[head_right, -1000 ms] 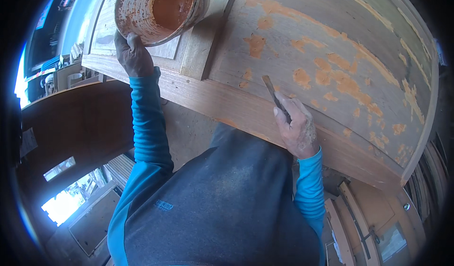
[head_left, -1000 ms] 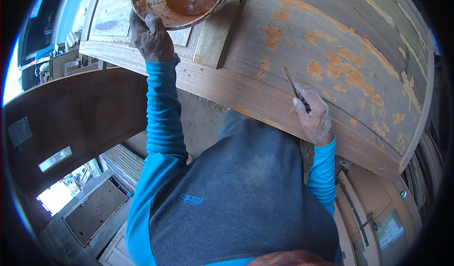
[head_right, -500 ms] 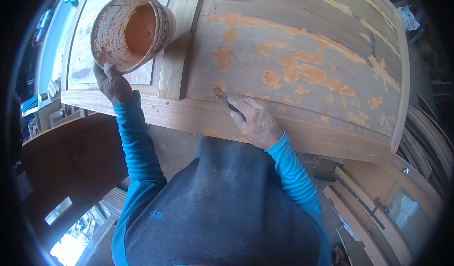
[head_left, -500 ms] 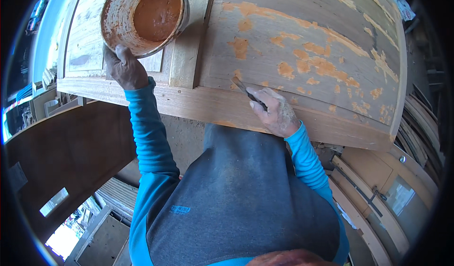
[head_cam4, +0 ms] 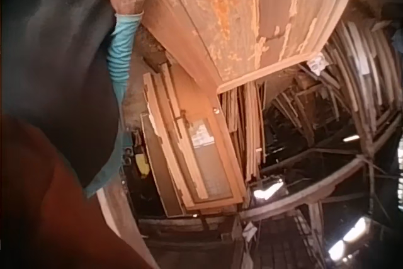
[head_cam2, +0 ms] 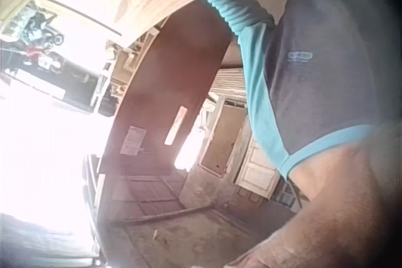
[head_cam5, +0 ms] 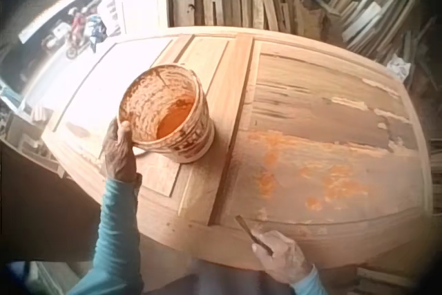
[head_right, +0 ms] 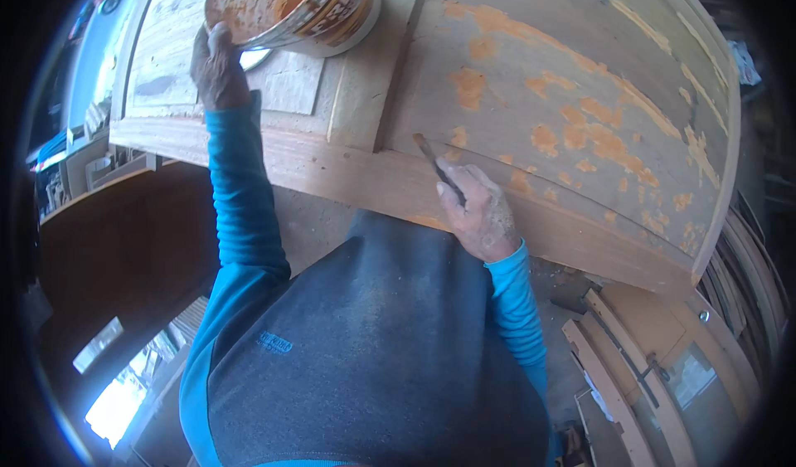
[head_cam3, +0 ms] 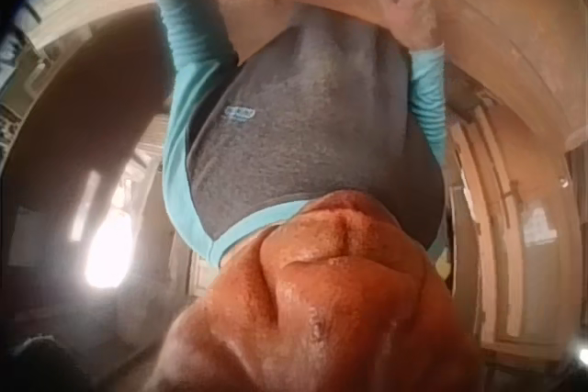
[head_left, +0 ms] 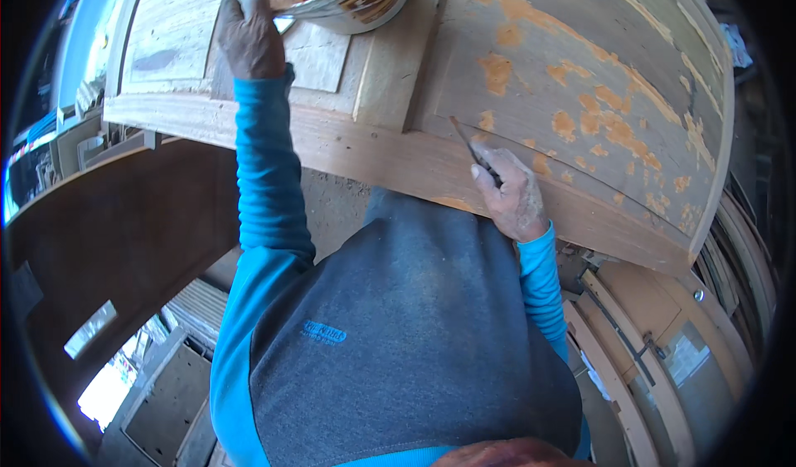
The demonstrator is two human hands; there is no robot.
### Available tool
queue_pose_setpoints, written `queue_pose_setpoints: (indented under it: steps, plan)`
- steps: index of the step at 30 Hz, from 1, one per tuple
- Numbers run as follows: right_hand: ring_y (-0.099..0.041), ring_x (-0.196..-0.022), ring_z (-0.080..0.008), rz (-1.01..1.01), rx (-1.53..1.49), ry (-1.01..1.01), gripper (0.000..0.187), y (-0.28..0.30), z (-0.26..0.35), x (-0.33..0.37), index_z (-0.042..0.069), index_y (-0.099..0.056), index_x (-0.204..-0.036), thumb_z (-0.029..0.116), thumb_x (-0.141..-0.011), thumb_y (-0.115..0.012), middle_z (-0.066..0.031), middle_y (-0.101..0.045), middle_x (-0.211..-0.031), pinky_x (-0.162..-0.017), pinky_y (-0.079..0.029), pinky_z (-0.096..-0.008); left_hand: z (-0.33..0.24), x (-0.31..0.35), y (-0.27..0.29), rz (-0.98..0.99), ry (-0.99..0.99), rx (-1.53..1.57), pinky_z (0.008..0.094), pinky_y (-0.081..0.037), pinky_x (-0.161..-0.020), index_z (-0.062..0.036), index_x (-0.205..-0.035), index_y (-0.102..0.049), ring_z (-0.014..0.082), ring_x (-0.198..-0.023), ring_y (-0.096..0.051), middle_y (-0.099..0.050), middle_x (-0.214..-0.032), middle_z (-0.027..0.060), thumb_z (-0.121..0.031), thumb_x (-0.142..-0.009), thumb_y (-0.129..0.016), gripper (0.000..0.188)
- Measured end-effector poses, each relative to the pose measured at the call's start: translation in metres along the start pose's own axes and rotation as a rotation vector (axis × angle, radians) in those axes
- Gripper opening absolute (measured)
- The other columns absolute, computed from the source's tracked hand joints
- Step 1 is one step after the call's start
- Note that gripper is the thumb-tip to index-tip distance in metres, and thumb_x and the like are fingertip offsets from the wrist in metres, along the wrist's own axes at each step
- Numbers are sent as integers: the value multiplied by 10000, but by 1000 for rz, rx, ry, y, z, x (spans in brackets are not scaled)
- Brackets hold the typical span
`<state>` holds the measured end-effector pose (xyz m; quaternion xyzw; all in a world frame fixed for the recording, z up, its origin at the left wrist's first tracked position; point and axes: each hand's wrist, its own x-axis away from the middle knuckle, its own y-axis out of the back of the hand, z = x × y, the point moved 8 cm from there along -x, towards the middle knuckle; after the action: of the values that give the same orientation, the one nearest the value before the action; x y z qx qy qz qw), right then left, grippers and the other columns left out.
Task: The person applies wood filler to joints and gaps in wooden door panels using a scraper tool, reaching into a bucket to collect more filler periodically.
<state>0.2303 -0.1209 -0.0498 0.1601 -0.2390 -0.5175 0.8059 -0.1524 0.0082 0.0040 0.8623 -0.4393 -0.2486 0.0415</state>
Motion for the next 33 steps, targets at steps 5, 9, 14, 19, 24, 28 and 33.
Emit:
queue_pose_setpoints:
  steps: [5, 9, 14, 19, 24, 28, 33]
  plan:
    - [-654, -950, -430, -18, -20, 95, 341, -16, 17, -4, -31, -636, -1263, 127, -961, -630, -239, -653, -1047, -831, -529, -476, 2, 4, 7, 42, 114, 199, 314, -483, -951, 45, -1359, -584, 171, -1058, -624, -670, -1191, 115, -229, -1062, -512, 410]
    - [-654, -950, -431, -23, -26, 116, 348, -25, 14, -6, -31, -636, -1267, 134, -960, -629, -236, -657, -1048, -834, -532, -480, -9, 5, 0, 89, 97, 185, 321, -474, -984, 46, -1372, -575, 180, -1104, -618, -663, -1228, 130, -206, -1064, -520, 402]
    - [-645, -1011, -424, 55, 3, 34, 383, -22, 15, -13, -35, -613, -1318, 161, -989, -614, -242, -651, -1075, -892, -522, -464, -12, 8, 2, 92, 81, 210, 339, -480, -1001, 45, -1388, -556, 187, -1114, -627, -663, -1259, 144, -158, -1054, -530, 392]
    - [-644, -1018, -425, 83, -3, 49, 389, -19, 11, -10, -35, -614, -1320, 179, -995, -606, -247, -651, -1087, -900, -520, -465, -27, 19, -1, 140, 50, 166, 362, -460, -1066, 56, -1472, -486, 210, -1225, -591, -610, -1369, 162, -170, -1072, -517, 461]
    - [-659, -971, -441, 133, -30, 149, 349, 0, 1, 1, -38, -630, -1277, 147, -983, -599, -258, -666, -1085, -859, -531, -478, -59, 39, -13, 72, 10, 112, 371, -440, -1105, 58, -1525, -420, 233, -1291, -559, -563, -1436, 182, -198, -1082, -507, 520]
    - [-658, -984, -438, 132, -27, 84, 346, 29, -23, 7, -47, -632, -1273, 141, -985, -587, -261, -667, -1090, -867, -529, -474, -73, 56, -19, 22, -40, 77, 382, -429, -1120, 58, -1564, -345, 258, -1319, -537, -524, -1471, 203, -210, -1079, -486, 571]
    - [-652, -930, -417, 46, 21, 132, 349, 54, -33, 12, -37, -627, -1285, 127, -979, -594, -246, -655, -1032, -838, -517, -462, -81, 74, -27, 25, -108, 113, 414, -415, -1136, 54, -1562, -324, 278, -1351, -507, -496, -1475, 218, -193, -1069, -468, 569]
